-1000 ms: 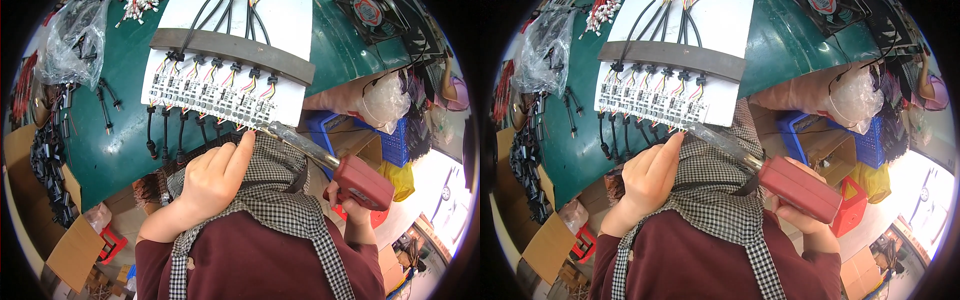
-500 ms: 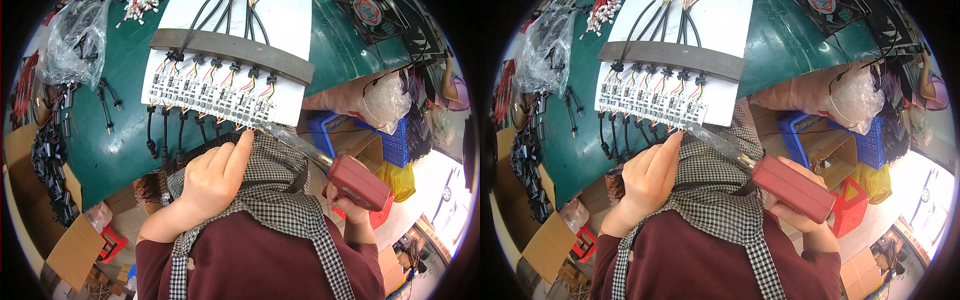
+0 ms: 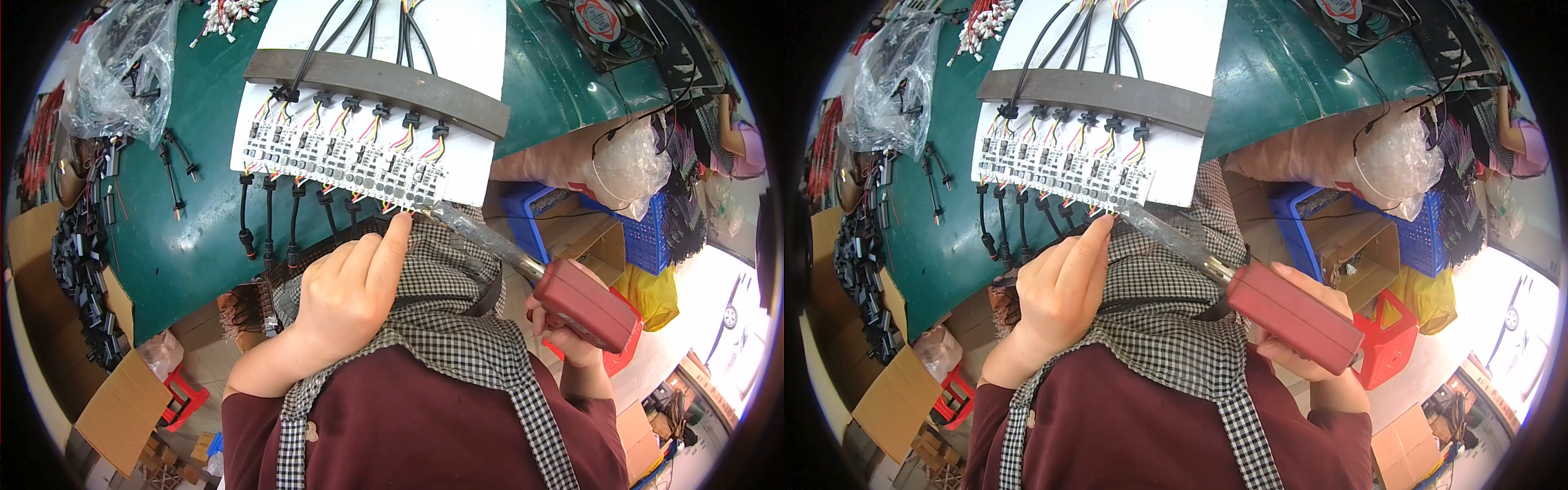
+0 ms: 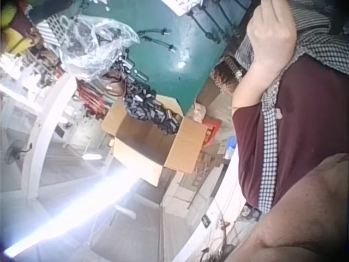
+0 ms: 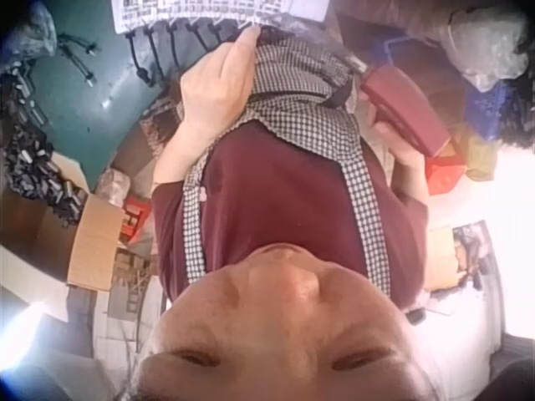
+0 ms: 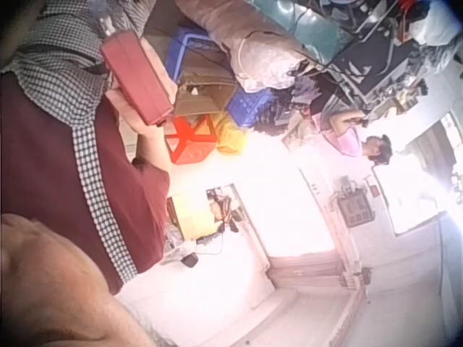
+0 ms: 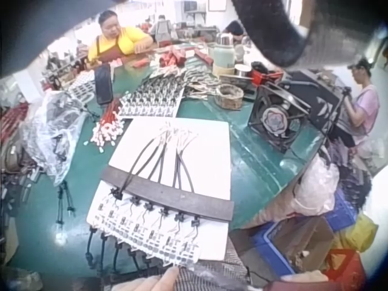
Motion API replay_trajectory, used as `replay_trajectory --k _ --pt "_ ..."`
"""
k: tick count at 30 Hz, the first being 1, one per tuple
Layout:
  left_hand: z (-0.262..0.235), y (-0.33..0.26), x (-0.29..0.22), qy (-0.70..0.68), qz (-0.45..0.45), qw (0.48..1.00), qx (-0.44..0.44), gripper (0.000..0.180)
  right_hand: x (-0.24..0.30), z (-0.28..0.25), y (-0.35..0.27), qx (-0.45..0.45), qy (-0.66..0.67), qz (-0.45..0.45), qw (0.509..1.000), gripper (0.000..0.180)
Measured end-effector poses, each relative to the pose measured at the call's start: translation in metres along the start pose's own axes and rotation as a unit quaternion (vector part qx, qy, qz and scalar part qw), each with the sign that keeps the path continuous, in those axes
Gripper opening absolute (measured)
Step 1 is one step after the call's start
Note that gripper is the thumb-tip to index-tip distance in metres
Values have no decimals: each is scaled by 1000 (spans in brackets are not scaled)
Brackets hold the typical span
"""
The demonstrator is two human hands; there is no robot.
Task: The person glues wiring onto an electronic component panel using a hot glue gun.
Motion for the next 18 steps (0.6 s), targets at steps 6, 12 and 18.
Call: replay_trajectory --k 6,12,18 --pt "-1 1 -1 -5 -7 1000 6 42 -13 -3 -4 51 -45 -47 997 88" --pt "-1 0 -2 8 0 1000 6 42 3 2 9 146 -169 -227 948 90" --pt "-3 3 -3 5 -43 998 39 27 -5 -4 -4 -19 -83 -1 996 40"
Point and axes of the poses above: each hand's wrist, its own y-axis towards the middle knuckle, its own z-axis out of the palm, x = y × z, the point moved 4 cm from there along y, towards the middle knuckle, and after that the axes turned 10 degrees about -x, right-handed, at the moved point
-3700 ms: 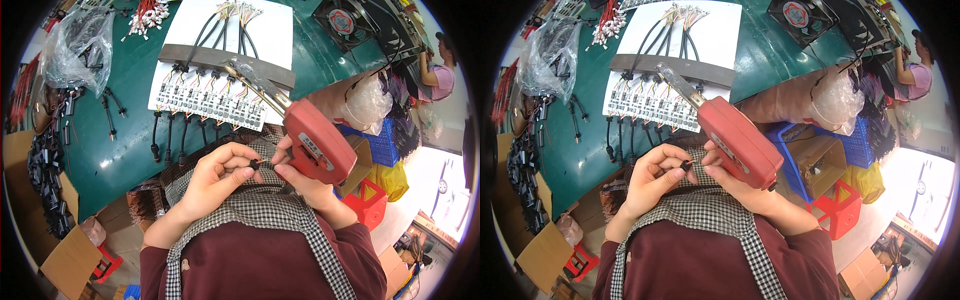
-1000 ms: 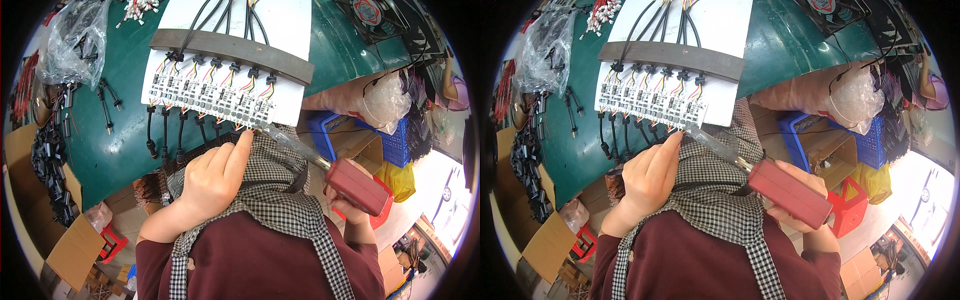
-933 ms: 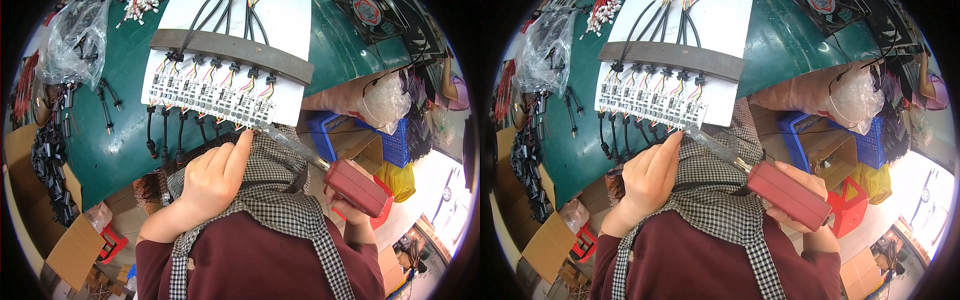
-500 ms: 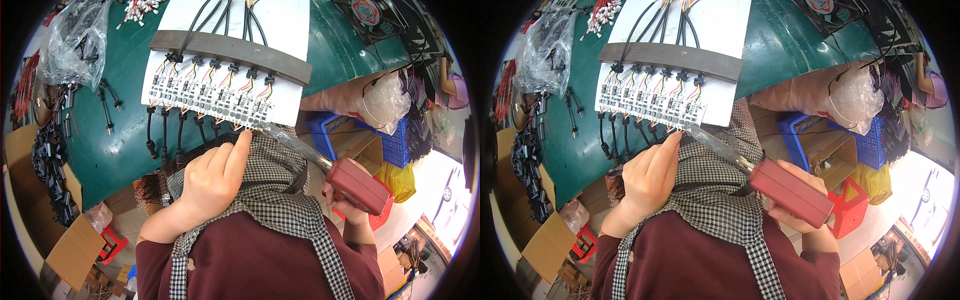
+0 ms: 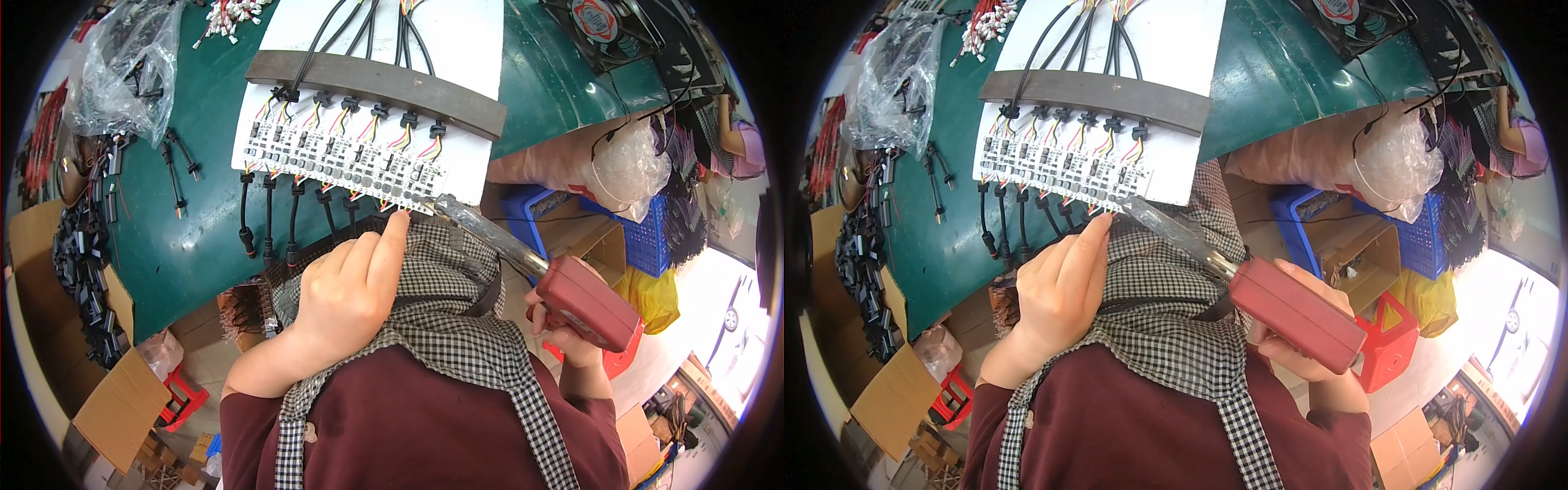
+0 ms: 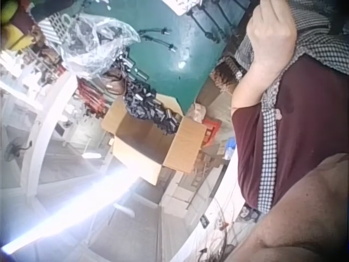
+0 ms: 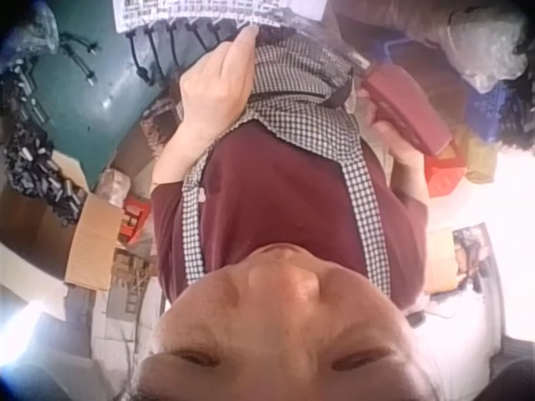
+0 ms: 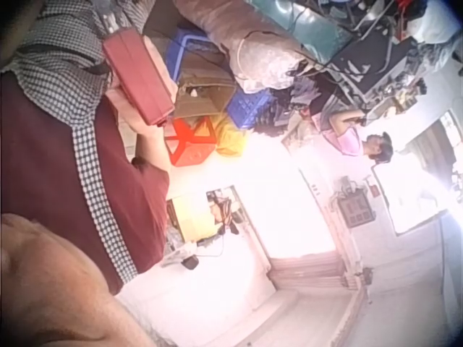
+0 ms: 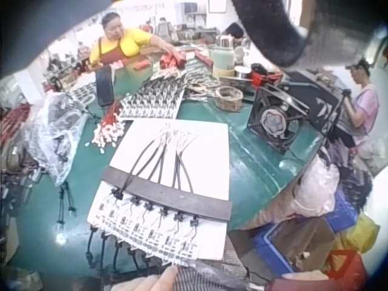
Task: The person glues wiring onto an electronic component panel using a hot glue gun.
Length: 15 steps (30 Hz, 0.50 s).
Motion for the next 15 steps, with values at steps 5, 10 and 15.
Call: replay_trajectory --k 5,10,15 --pt "2 -2 1 16 35 999 -24 41 -2 -3 -2 -10 65 53 996 39" --pt "0 0 -1 27 33 999 -27 39 -4 -3 -2 4 38 61 997 45" --pt "1 1 -1 28 33 999 -29 38 3 2 1 12 202 52 978 64"
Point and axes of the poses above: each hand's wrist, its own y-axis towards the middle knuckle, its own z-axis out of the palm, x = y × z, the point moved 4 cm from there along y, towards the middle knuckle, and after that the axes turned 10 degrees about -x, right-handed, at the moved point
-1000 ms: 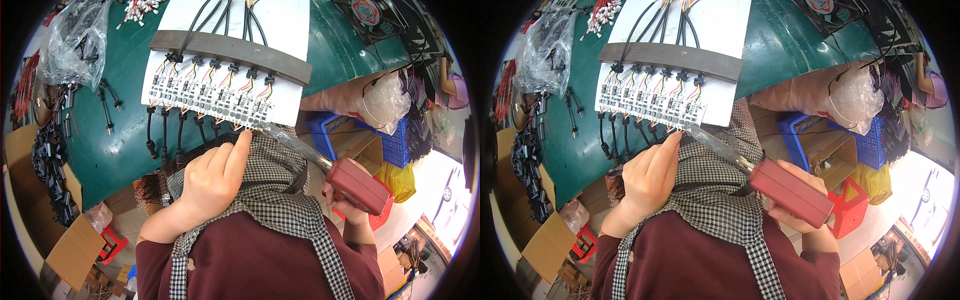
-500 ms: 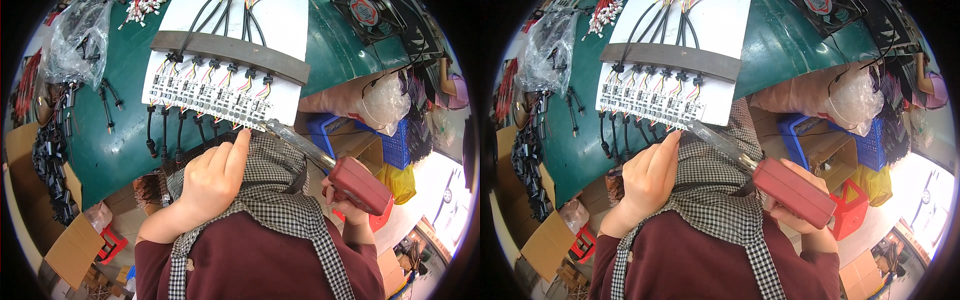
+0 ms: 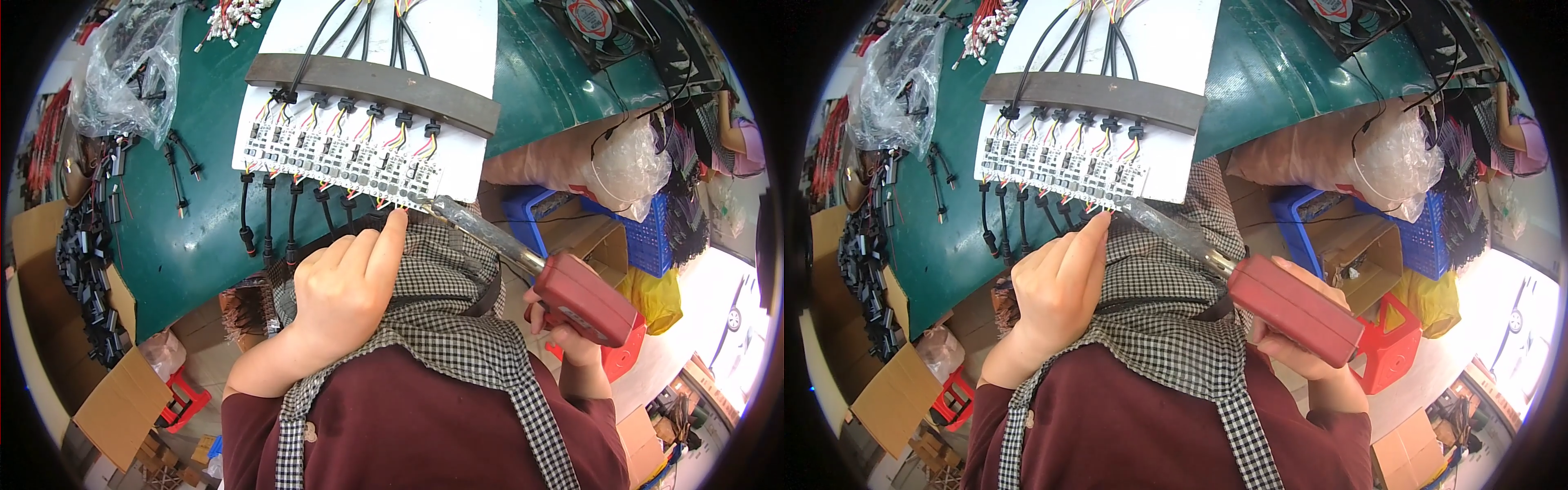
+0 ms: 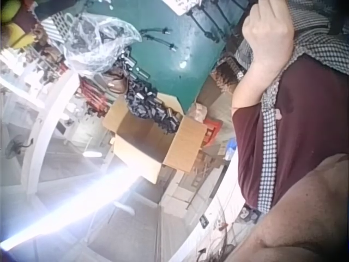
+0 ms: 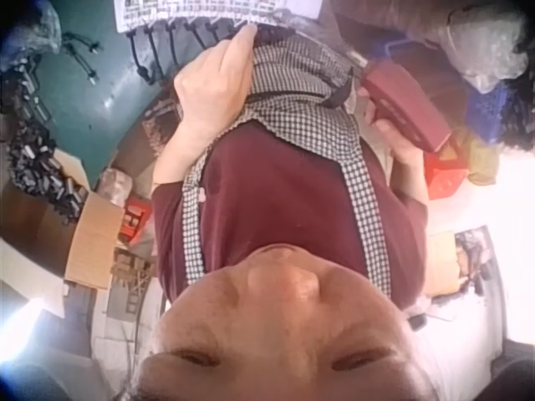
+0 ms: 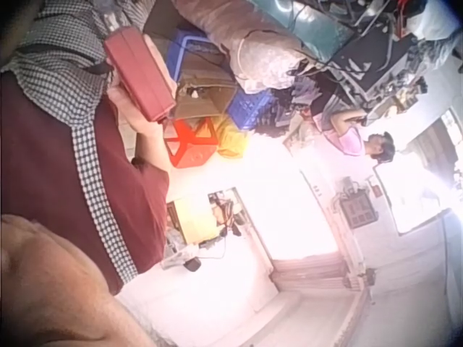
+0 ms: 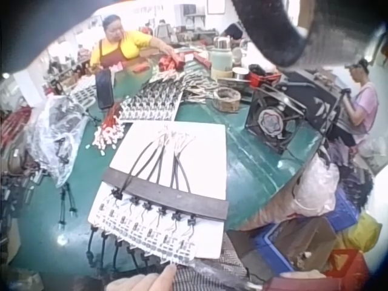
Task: The person glues wiring onto an electronic component panel using a hot glue gun.
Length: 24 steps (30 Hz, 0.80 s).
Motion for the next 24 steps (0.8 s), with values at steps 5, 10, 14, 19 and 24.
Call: replay_trajectory --k 5,10,14,19,24 --pt "2 -3 2 -50 -11 999 -17 38 3 5 2 13 20 -8 1000 70" --pt "3 -3 -1 -29 -29 999 6 30 0 3 1 -1 14 -10 1000 56" --pt "6 -5 -5 18 34 999 -15 37 -3 -2 -1 4 -118 -10 993 40" --pt "5 -5 -3 -4 15 1000 -21 37 -11 -9 -3 7 -173 -26 985 34" --pt "3 -3 -1 -14 -1 1000 4 39 -7 -4 0 -1 -128 -3 992 35"
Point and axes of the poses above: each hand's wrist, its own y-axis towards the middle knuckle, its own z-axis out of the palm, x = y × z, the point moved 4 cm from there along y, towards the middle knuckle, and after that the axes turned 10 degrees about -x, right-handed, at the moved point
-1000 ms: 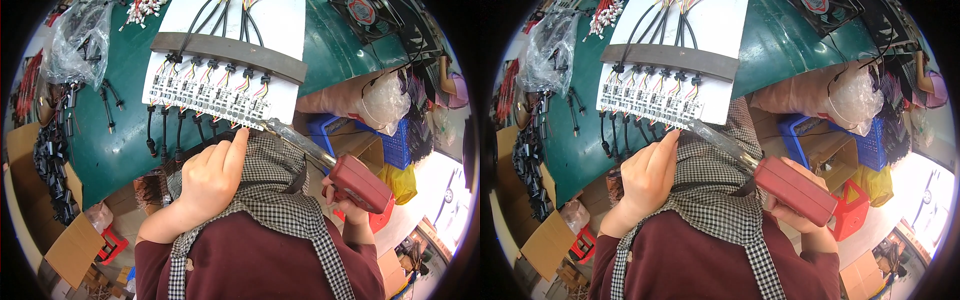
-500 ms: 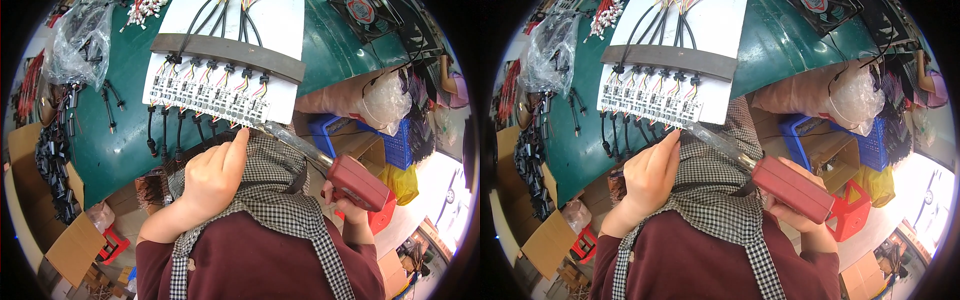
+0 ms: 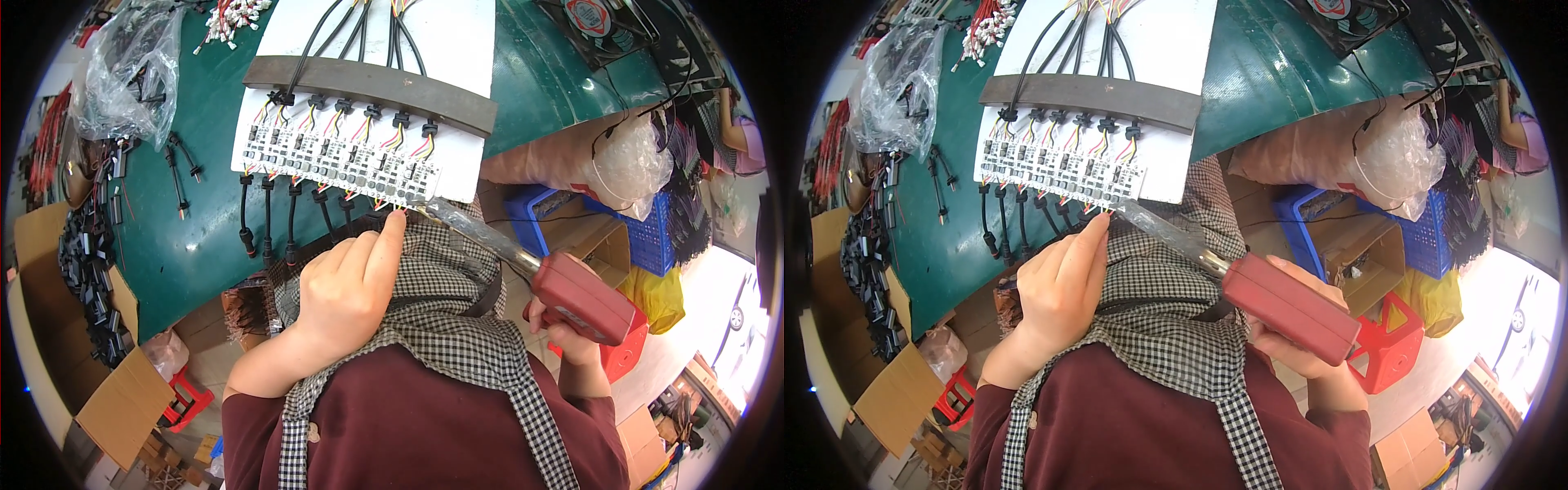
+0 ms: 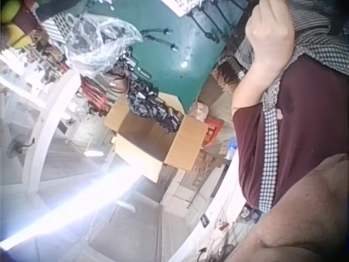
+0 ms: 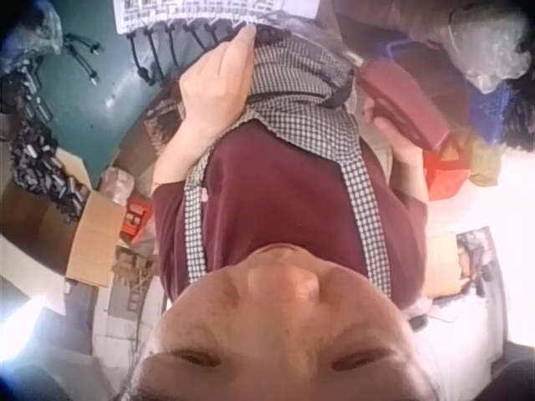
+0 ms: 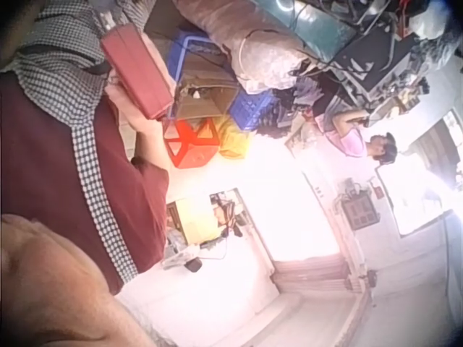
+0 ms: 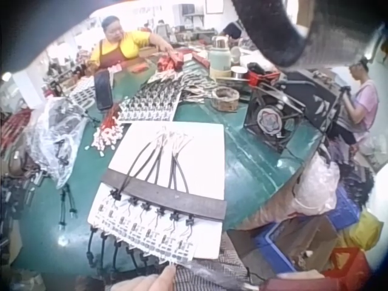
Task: The person glues wiring onto an electronic component panel using a hot glue gun.
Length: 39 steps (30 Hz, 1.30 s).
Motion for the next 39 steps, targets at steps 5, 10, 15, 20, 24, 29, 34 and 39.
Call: replay_trajectory --k 5,10,15,20,24,29,34,39 --pt "0 -1 0 -1 7 1000 -16 38 1 9 4 41 84 -10 996 89" --pt "-3 -1 -3 9 34 997 -68 37 2 2 3 47 -4 -7 999 55" --pt "0 2 -4 -14 25 999 -39 36 1 -3 -1 -22 184 17 983 35" --pt "-2 6 -6 -15 -10 1000 6 30 1 -1 0 -11 0 -9 1000 33" --pt "-3 6 -6 0 -10 1000 7 30 1 -2 2 19 -22 -38 999 33" --pt "0 2 -4 13 21 1000 -16 34 -11 -3 4 61 -42 -116 990 92" --pt "1 2 -4 16 21 1000 -15 35 2 2 2 117 -60 -117 984 92" --pt "1 2 -4 16 18 1000 -10 35 0 -2 -3 -29 80 -19 996 42"
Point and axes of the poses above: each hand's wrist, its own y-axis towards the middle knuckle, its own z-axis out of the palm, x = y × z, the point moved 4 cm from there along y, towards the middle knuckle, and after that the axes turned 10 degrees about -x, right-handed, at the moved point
